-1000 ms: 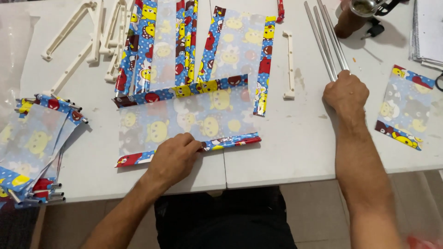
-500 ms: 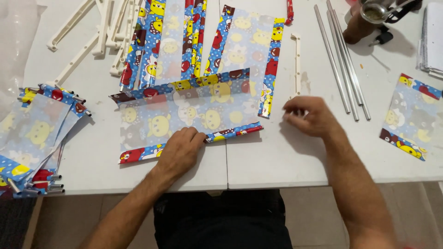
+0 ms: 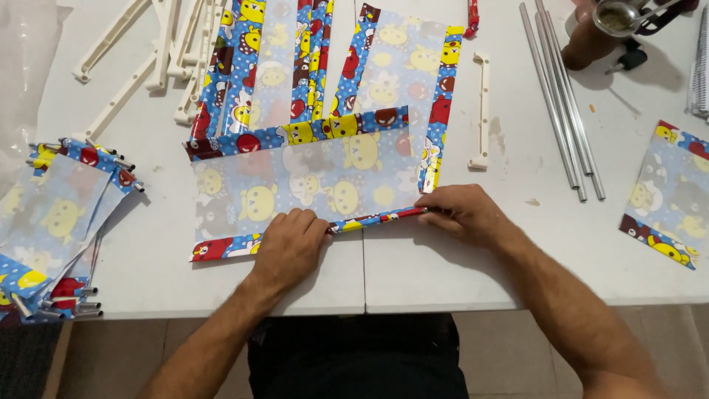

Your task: Assembling multiple levels of a toy shelf by inserting metal rods into fabric sleeves and attaching plastic side frames.

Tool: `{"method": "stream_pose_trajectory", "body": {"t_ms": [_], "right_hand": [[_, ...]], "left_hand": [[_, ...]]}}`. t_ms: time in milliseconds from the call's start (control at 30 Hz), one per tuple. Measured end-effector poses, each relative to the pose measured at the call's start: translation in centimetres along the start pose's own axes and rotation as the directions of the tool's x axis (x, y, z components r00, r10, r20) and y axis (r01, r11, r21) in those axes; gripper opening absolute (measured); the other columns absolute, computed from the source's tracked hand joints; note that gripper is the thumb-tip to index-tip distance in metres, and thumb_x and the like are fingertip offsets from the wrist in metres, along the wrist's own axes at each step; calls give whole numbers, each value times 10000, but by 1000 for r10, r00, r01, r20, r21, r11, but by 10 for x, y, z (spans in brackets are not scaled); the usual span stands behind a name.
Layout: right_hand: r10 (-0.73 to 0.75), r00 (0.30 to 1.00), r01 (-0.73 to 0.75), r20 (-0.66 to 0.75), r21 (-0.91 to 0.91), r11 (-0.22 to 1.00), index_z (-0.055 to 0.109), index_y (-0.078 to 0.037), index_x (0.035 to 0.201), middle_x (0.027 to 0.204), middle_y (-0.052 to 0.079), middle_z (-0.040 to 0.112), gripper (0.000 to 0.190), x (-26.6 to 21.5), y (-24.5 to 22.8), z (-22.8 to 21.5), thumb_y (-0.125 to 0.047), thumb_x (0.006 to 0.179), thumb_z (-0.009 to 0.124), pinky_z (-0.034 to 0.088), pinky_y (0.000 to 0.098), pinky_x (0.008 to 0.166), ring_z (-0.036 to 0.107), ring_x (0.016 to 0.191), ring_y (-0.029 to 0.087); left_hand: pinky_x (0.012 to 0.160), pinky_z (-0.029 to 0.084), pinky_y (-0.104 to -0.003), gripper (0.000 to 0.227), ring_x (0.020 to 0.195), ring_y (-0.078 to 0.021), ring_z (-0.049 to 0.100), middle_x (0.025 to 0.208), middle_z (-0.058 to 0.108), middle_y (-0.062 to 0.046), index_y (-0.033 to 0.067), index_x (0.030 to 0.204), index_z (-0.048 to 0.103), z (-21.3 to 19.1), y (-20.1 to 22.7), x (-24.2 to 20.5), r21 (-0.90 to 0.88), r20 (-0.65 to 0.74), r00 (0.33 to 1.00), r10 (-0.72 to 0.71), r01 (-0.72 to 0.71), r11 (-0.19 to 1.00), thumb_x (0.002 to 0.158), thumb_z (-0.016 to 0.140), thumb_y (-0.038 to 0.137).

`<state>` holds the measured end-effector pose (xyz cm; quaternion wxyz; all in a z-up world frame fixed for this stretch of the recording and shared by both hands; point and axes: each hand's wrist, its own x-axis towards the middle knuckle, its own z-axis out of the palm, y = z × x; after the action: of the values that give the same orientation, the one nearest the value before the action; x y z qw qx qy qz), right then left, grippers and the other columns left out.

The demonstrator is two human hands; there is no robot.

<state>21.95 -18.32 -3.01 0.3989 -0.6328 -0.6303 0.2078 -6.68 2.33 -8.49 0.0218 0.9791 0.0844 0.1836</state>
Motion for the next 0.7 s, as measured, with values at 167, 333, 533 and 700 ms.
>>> {"method": "stream_pose_trajectory", "body": {"t_ms": [167,333,533,700], "right_hand": [[5,996,-1,-94,46,999,788,-77,1140,788,129,765,238,-9,20,5,-161,928,719,549,340,581,675,623,229],[7,995,10,-104,154,988,802,-61,1107,766,134,769,218,-6,15,1,-151,943,690,536,319,551,673,591,228],[218,921,-119,-323,300,947,745,11,1052,757,153,755,136,-19,41,-15,-27,929,700,602,332,635,715,670,208],[346,478,161,-807,468,869,561,-77,924,728,60,506,56,-37,33,-72,-104,898,519,448,306,530,557,559,235]], "left_hand": [[676,468,-330,285,730,-188,562,784,501,-15,168,912,612,-4,1,-1,8,19,1000,5,-6,1000,1079,442,325],[672,473,-336,264,725,-190,574,771,506,-20,161,893,625,-2,2,-3,24,-18,999,34,-33,999,1074,477,283],[652,478,-313,182,676,-174,581,726,504,7,171,927,645,-9,1,-4,33,-72,997,15,-13,999,1041,503,176],[581,367,-381,108,651,-259,481,774,512,-72,86,906,628,-23,11,5,84,-218,975,42,-24,996,908,621,-22]]}}
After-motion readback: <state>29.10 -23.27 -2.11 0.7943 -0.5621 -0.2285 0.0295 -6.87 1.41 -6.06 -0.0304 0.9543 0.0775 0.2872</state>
